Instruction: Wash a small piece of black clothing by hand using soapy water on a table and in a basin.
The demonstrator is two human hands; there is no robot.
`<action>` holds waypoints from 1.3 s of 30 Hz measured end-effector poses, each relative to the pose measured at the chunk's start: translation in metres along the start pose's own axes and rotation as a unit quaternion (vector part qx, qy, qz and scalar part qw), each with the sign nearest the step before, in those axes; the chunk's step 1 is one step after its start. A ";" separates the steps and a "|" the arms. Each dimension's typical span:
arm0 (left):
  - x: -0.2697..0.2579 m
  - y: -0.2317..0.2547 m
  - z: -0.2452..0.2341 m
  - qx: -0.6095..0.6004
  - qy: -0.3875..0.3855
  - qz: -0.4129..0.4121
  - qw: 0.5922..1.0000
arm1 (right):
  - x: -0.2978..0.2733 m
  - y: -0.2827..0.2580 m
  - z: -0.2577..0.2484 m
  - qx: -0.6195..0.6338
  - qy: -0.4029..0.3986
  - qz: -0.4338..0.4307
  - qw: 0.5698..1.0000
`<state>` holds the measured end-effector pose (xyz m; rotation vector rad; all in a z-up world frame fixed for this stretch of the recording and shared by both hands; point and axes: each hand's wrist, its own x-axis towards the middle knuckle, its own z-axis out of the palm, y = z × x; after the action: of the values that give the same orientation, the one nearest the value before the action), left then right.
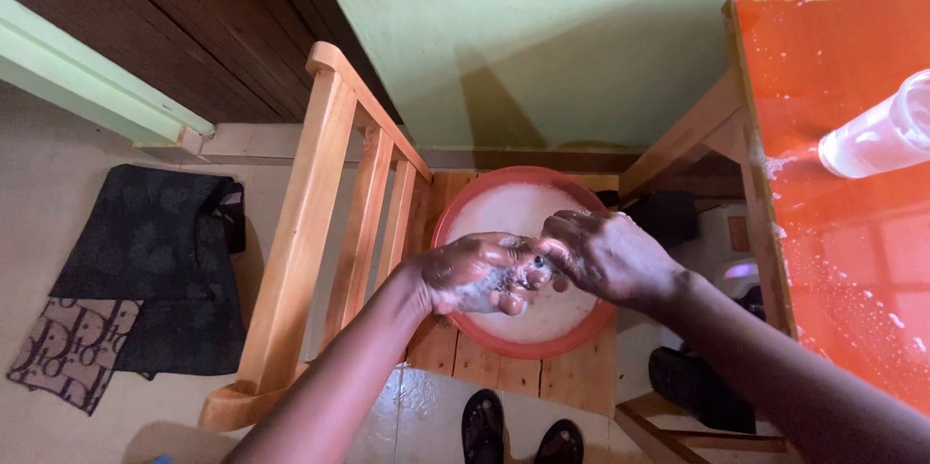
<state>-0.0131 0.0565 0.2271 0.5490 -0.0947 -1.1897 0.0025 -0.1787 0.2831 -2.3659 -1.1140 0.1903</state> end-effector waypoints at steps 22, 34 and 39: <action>0.031 -0.047 -0.053 0.908 0.241 0.171 0.298 | -0.017 0.030 0.148 0.326 0.176 0.377 0.849; 0.037 -0.024 -0.057 0.933 0.185 0.211 0.226 | -0.001 -0.018 0.090 0.691 0.128 0.576 0.418; 0.032 -0.024 -0.051 0.930 0.196 0.202 0.238 | -0.003 -0.021 0.092 0.824 0.126 0.456 0.310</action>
<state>-0.0032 0.0396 0.1657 2.6937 -1.2667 0.3596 -0.0442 -0.1341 0.2147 -0.5429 0.7690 0.7826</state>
